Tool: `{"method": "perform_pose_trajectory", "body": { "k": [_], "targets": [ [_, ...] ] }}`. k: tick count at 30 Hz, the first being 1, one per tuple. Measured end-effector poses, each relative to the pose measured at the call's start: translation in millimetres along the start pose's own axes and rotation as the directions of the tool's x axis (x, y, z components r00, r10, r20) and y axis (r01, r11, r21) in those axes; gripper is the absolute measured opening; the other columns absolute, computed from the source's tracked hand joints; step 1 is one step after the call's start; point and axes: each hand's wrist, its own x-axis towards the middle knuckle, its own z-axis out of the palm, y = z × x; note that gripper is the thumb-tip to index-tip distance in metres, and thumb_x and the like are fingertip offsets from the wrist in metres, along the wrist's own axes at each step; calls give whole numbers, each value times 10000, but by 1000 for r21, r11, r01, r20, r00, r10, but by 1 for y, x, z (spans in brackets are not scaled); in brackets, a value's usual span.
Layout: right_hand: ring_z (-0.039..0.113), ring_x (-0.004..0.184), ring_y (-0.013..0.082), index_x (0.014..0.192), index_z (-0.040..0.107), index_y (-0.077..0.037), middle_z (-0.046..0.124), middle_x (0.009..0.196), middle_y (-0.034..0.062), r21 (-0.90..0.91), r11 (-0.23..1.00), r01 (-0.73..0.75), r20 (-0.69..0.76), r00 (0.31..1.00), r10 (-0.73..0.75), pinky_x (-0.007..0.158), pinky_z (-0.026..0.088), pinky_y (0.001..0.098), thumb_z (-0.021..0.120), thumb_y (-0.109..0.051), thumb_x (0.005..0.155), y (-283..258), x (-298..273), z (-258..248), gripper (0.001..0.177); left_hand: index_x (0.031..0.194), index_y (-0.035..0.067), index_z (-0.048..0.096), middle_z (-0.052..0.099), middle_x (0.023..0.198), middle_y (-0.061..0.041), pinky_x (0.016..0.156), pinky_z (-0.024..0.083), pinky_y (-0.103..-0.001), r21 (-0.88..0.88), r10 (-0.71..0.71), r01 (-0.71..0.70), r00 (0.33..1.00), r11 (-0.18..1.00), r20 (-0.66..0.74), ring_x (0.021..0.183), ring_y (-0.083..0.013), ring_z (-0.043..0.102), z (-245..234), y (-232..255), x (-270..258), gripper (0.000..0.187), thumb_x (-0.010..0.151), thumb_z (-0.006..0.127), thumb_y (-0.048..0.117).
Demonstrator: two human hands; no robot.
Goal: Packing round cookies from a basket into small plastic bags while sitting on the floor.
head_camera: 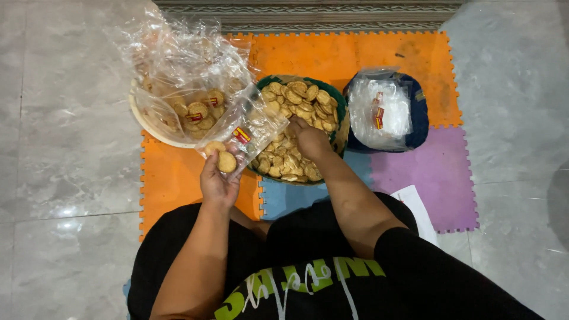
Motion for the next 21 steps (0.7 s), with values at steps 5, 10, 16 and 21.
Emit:
{"method": "perform_pose_trajectory", "body": {
  "k": [5,10,16,21],
  "targets": [
    [699,968,454,1360,541,-53,463,1433,151,76,993,-96,41,995,93,846,578,546,426,-100,1003,7,7,4,378,996,158,640,778,969,-63,807,661,-487,33,14,-14,1000,999,8,856,-280,782,-19,-9,12,168,920,707,291],
    [702,1005,406,1394,540,-78,498,1369,146,-109,987,-120,80,988,129,853,587,495,444,-147,1020,16,7,4,392,1022,174,638,772,958,-91,792,663,-499,104,37,-43,997,994,64,842,-314,780,-19,-13,13,159,909,734,233],
    [691,1117,320,1286,614,-258,716,1159,50,308,893,-328,-81,926,368,913,568,432,606,-452,979,38,10,11,363,1010,170,623,773,958,-88,732,667,-427,201,72,-88,994,976,83,799,-272,779,-2,-9,-1,149,903,726,169],
    [747,743,243,1331,405,-17,559,1035,120,986,90,142,-167,894,416,521,642,261,638,-11,982,-6,-9,-47,420,1047,155,621,775,960,-116,701,670,-418,231,90,-106,993,967,82,796,-284,783,2,-8,0,150,925,708,147]
  ]
}}
